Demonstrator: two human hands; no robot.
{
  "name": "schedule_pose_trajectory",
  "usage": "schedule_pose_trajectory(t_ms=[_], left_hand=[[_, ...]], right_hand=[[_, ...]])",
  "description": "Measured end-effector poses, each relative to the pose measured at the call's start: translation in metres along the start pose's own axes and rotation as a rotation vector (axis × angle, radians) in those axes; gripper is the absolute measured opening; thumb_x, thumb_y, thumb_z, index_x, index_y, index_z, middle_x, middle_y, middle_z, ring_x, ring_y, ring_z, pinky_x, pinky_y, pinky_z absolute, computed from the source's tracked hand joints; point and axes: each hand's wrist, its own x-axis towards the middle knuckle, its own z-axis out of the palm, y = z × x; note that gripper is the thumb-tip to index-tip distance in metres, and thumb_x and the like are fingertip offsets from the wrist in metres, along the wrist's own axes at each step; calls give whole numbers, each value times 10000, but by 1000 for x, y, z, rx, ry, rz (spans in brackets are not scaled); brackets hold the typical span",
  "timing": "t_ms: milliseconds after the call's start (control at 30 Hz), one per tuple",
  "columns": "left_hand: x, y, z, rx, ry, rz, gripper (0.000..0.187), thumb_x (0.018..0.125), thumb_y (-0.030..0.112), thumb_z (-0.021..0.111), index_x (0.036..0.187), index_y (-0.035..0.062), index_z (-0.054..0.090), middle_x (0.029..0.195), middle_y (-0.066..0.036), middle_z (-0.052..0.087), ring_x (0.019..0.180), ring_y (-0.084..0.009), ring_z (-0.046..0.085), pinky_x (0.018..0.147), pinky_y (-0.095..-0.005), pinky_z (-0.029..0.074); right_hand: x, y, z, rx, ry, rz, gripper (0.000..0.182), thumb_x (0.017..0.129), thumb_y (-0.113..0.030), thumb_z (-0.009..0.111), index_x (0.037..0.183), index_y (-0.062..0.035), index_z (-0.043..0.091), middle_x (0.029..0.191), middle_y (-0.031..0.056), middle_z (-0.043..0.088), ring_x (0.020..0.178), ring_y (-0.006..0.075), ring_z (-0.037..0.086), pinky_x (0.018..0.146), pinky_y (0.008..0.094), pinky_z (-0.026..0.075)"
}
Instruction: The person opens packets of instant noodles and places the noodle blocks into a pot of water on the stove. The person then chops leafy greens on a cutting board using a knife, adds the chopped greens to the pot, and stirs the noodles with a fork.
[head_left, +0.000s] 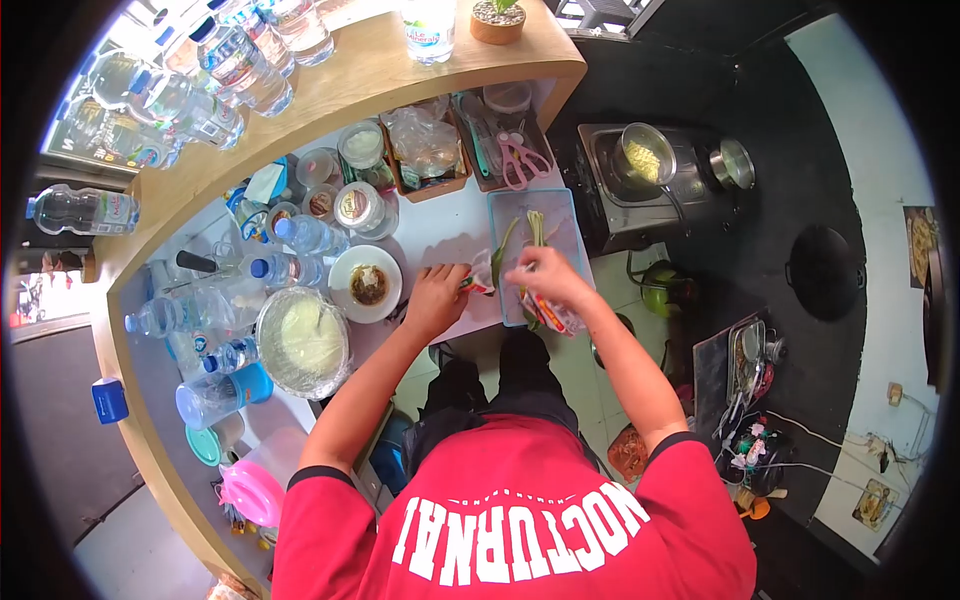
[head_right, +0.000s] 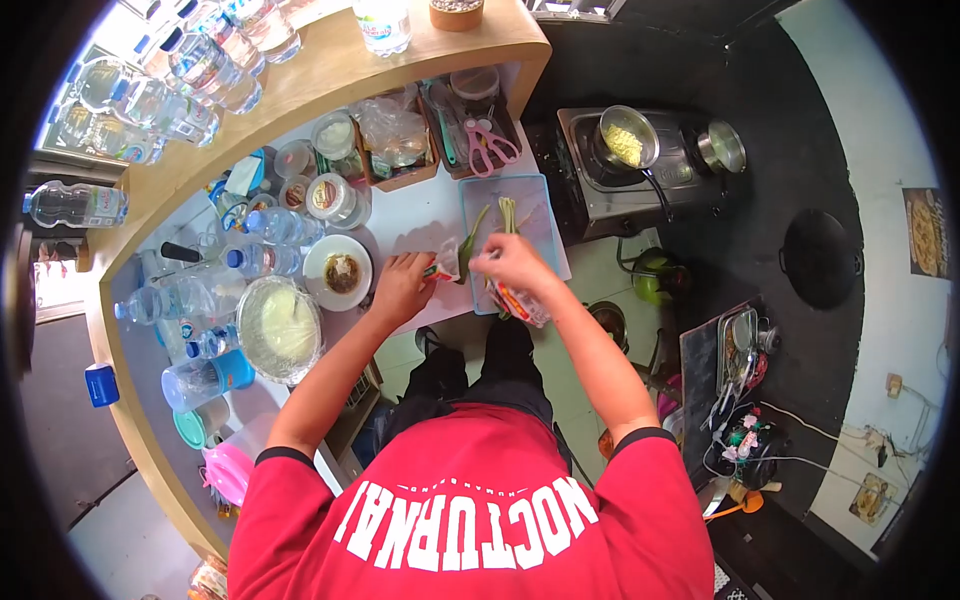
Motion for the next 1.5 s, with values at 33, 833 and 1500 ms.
schedule_pose_trajectory(t_ms=[33,833,1500], left_hand=[[-4,-2,-2,-35,22,-23,455,781,56,759,1214,68,622,1024,-116,700,984,-350,675,870,-472,499],[224,132,124,-807,-80,-409,745,857,446,851,1318,-34,517,1158,-193,721,1042,-276,723,920,-404,569],[494,195,251,-1460,-651,-1173,519,1077,554,489,1159,85,693,1039,-121,771,858,-256,754,699,-332,613]], right_hand=[[-5,-2,6,-5,-80,-22,510,807,-364,865,1108,15,700,997,136,743,878,195,672,810,357,548],[-35,68,-147,640,328,-65,266,982,-68,694,1226,27,651,1139,74,729,1046,143,676,907,322,551],[82,144,-449,370,98,471,458,968,-453,728,970,3,770,768,123,754,549,166,680,501,320,544]])
